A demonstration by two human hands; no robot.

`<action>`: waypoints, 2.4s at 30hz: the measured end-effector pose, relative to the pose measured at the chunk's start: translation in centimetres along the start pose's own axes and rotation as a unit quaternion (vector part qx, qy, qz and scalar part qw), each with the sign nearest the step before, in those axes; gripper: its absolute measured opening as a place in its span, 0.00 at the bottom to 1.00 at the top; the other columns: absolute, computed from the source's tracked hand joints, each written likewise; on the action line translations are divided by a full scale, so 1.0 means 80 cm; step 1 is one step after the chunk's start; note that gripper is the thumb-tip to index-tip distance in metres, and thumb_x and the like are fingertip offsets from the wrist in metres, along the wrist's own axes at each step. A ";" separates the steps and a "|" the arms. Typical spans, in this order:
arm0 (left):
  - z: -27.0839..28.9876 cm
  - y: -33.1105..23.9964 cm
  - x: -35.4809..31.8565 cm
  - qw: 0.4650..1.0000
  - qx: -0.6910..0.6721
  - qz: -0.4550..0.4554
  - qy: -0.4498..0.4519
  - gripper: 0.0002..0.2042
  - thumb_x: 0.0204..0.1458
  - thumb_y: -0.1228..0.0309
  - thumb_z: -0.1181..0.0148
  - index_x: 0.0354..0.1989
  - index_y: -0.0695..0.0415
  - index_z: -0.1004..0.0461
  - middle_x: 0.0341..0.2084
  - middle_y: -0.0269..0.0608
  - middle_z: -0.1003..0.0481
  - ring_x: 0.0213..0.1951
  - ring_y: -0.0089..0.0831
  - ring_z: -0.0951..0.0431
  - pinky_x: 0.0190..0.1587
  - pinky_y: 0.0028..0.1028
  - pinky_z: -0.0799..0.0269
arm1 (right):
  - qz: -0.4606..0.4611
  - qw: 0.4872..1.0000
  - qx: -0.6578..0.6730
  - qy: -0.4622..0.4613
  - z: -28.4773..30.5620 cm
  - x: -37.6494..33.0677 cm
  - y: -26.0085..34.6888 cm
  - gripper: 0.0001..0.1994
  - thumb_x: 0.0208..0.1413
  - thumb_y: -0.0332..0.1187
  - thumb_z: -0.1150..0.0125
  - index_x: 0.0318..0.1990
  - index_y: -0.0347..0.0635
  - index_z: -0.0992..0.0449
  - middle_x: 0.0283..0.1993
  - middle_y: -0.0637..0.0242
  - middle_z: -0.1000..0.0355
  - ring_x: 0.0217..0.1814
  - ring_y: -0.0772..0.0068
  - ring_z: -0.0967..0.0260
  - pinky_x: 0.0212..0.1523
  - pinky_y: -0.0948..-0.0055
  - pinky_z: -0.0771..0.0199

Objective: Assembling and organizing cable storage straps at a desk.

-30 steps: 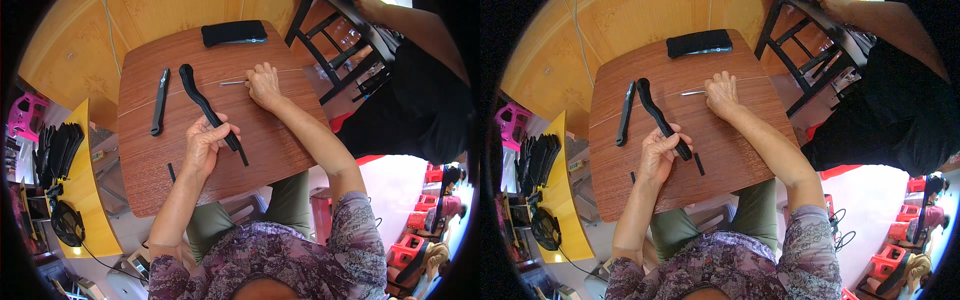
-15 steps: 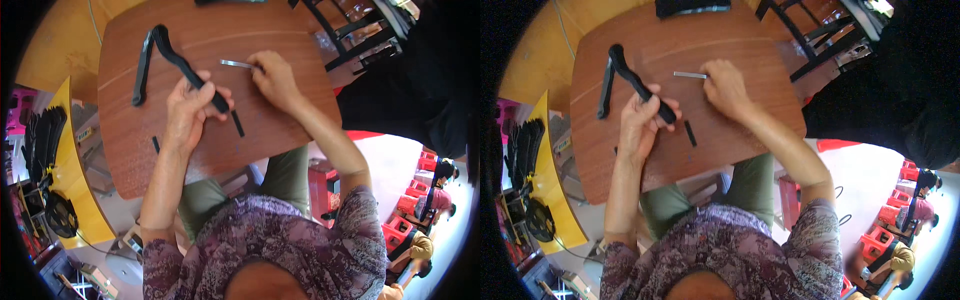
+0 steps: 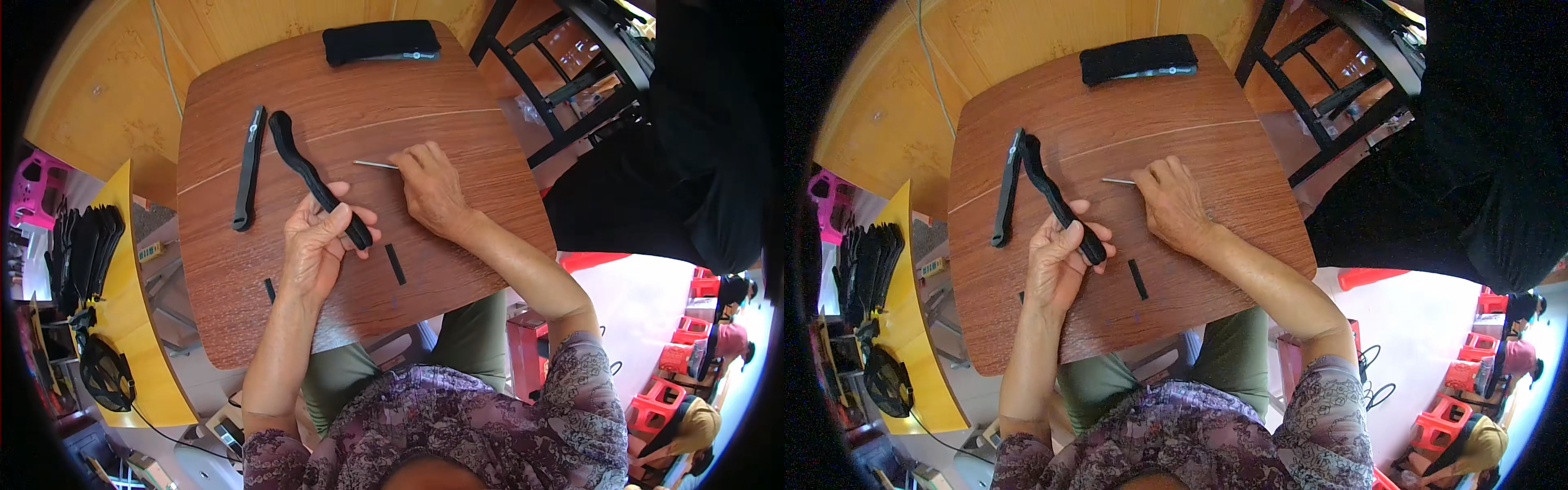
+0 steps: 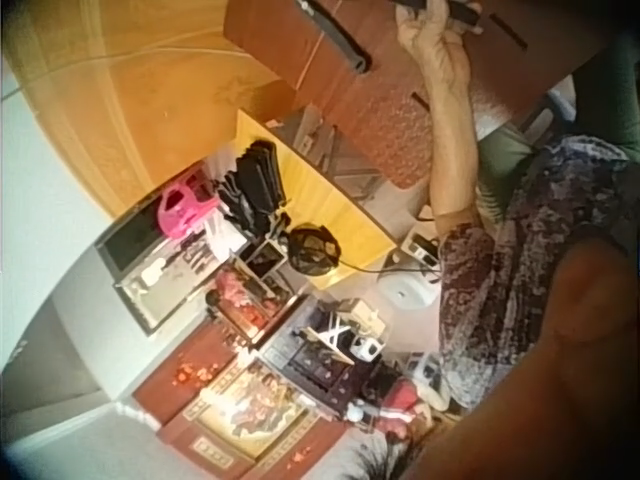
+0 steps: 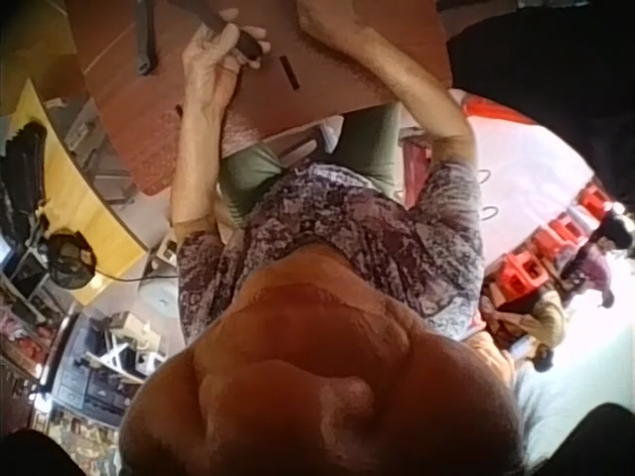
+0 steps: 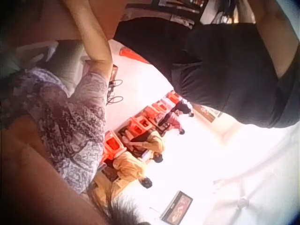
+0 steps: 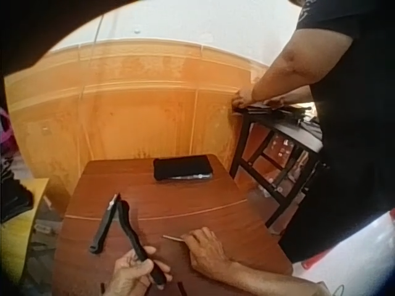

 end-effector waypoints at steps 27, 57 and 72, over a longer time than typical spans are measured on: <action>-0.049 -0.024 -0.076 0.997 0.017 -0.078 0.006 0.11 0.50 0.81 0.45 0.42 0.65 0.35 0.32 0.60 0.26 0.35 0.51 0.22 0.28 0.35 0.20 | -0.281 0.872 0.400 0.027 0.096 -0.098 0.122 0.13 0.56 0.22 0.49 0.49 0.37 0.28 0.30 0.65 0.27 0.28 0.81 0.32 0.28 0.83 0.31; -0.033 -0.014 -0.156 0.979 0.038 -0.174 -0.103 0.14 0.48 0.85 0.46 0.43 0.62 0.38 0.34 0.60 0.26 0.37 0.50 0.22 0.35 0.38 0.20 | -0.289 0.837 0.454 0.103 0.093 -0.122 0.172 0.22 0.55 0.20 0.54 0.57 0.47 0.34 0.22 0.65 0.33 0.22 0.79 0.37 0.26 0.77 0.32; -0.019 -0.009 -0.160 0.987 -0.030 -0.128 -0.089 0.12 0.49 0.84 0.46 0.42 0.66 0.36 0.34 0.61 0.27 0.38 0.53 0.23 0.34 0.38 0.20 | -0.353 0.703 0.600 0.146 0.081 -0.132 0.177 0.19 0.58 0.23 0.54 0.56 0.49 0.32 0.20 0.67 0.31 0.13 0.88 0.43 0.15 0.87 0.41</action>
Point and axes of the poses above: each hand's wrist, its own x-axis towards the middle knuckle, its own z-axis out of the back of the hand, y = z × x, the point moved 7 cm from there along x, towards the middle knuckle
